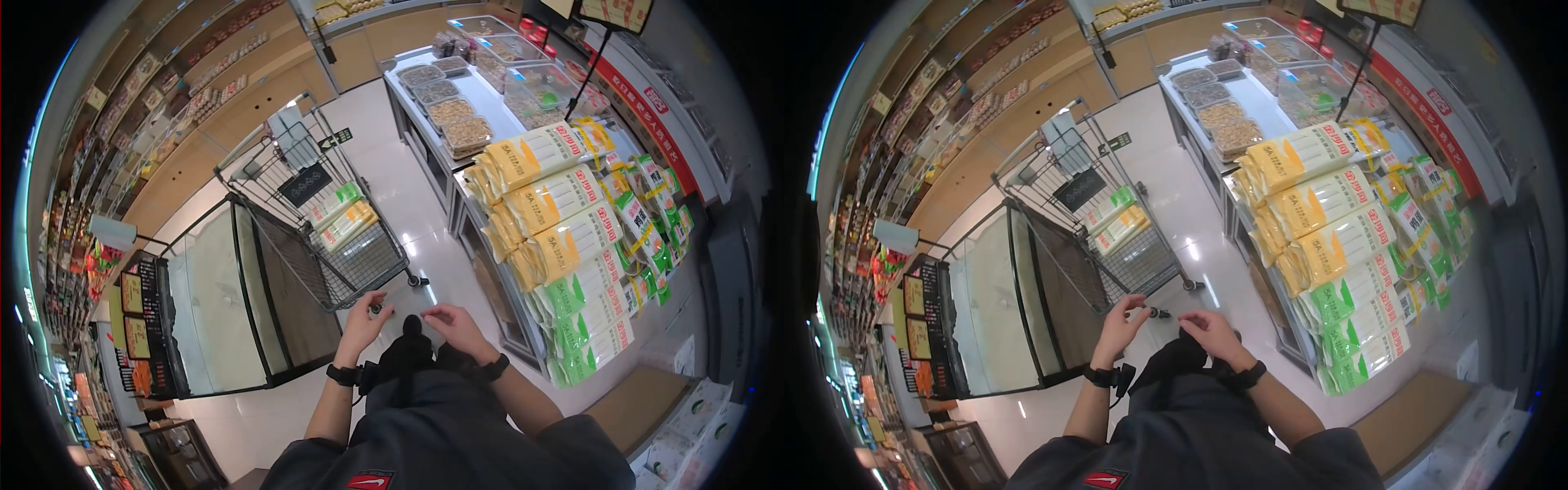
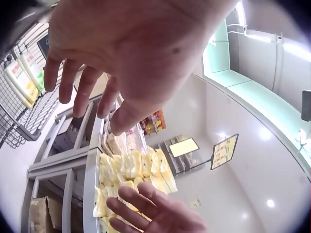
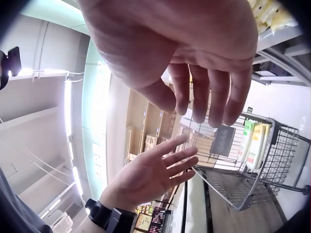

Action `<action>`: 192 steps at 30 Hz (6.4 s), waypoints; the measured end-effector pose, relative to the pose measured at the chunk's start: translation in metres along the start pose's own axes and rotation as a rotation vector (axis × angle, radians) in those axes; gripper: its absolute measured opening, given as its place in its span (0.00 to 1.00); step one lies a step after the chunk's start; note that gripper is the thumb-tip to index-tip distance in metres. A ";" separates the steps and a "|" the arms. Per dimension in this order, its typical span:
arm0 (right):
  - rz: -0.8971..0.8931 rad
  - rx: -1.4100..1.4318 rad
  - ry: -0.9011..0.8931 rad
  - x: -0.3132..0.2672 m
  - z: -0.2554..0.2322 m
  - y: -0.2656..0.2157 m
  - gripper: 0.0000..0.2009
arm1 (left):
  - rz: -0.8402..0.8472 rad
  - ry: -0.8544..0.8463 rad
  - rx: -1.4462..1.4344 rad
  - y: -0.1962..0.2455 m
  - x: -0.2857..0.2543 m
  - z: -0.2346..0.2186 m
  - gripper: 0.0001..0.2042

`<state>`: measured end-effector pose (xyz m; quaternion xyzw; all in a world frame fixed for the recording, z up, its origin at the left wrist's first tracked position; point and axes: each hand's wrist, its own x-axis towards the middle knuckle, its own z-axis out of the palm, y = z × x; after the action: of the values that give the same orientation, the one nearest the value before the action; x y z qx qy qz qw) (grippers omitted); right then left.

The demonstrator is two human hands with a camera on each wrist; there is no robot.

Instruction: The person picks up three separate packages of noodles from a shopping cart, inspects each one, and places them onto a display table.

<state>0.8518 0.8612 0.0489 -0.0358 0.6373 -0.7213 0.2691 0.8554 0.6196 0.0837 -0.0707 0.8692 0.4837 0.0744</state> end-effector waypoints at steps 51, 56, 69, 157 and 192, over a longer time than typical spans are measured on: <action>0.618 -0.708 -0.063 0.627 0.084 0.225 0.26 | -0.996 0.243 -0.628 -0.455 0.362 -0.133 0.19; 0.382 -0.881 0.079 0.658 0.095 0.239 0.30 | -0.946 0.219 -0.425 -0.522 0.388 -0.095 0.25; 0.396 -0.801 0.259 0.669 0.111 0.302 0.36 | -0.972 0.491 -0.444 -0.542 0.419 -0.043 0.34; -0.762 1.186 1.186 -0.037 -0.105 -0.083 0.21 | -0.218 -1.752 -1.033 0.200 0.230 0.178 0.37; -0.277 0.104 0.952 0.022 -0.076 -0.124 0.44 | 0.136 -1.328 -0.608 0.232 0.233 0.160 0.42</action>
<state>0.7605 0.9258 0.1449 0.2264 0.6420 -0.7173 -0.1486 0.5921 0.8648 0.1466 0.2740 0.4709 0.6479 0.5324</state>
